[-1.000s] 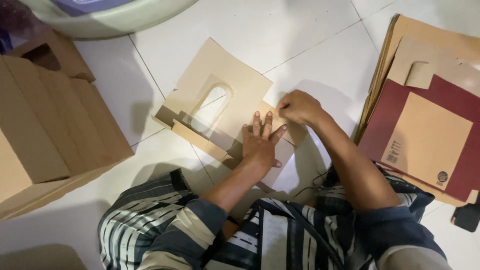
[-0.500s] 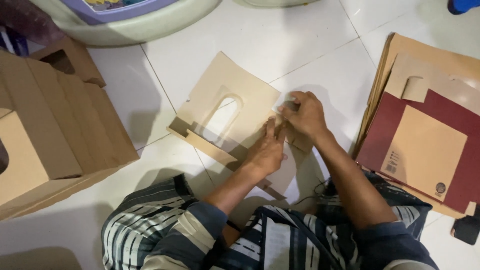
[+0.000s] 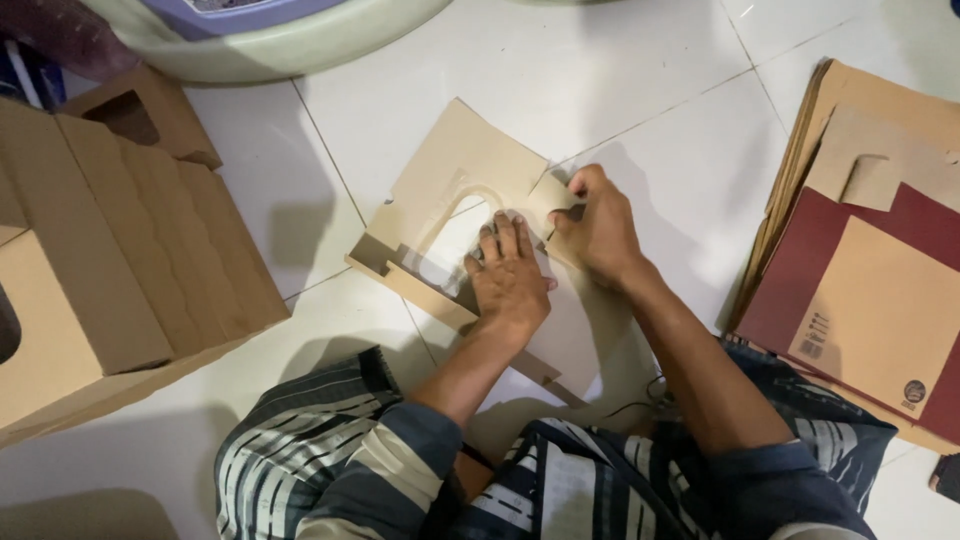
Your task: Assembling cardboard cake boxes by folding along scored lines and tucking tabs into place.
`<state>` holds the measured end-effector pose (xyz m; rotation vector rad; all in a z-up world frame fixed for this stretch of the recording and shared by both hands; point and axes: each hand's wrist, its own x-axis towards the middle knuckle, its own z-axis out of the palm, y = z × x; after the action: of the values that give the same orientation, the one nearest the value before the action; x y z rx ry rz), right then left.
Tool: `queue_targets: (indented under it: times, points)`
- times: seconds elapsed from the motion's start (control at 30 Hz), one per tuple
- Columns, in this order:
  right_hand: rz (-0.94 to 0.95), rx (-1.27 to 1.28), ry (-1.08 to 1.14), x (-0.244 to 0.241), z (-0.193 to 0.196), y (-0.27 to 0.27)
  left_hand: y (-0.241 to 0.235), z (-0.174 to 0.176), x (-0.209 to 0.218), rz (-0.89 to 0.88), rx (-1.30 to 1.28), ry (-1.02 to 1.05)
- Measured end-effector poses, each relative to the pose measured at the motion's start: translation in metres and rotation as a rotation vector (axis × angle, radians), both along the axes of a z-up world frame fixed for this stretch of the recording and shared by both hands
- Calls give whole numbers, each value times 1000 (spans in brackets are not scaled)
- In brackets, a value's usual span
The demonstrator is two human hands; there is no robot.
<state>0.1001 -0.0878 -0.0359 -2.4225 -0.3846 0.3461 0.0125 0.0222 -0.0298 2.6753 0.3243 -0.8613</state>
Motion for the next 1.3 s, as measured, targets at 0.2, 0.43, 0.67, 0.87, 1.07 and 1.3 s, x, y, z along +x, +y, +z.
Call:
queue_targets:
  times: [0.2,0.43,0.67,0.87,1.07,1.3]
  points:
    - [406,-131,-566,-25,-25,-7,-2,-14,-5,66,2,-11]
    - [521,-168,-814,-28,-33,-11,-7,-24,-8,210,43,-141]
    - [152,49,-28,-4,-21,-25,-5,6,-8,-22,29,72]
    - [84,-90,300,30,2,-27,-4,7,-5,-61,41,91]
    - [204,-291,294,36,9,-16,-6,1,-4,-86,44,110]
    - [257,-356,326,43,5,-9,-6,-3,-3,-93,48,116]
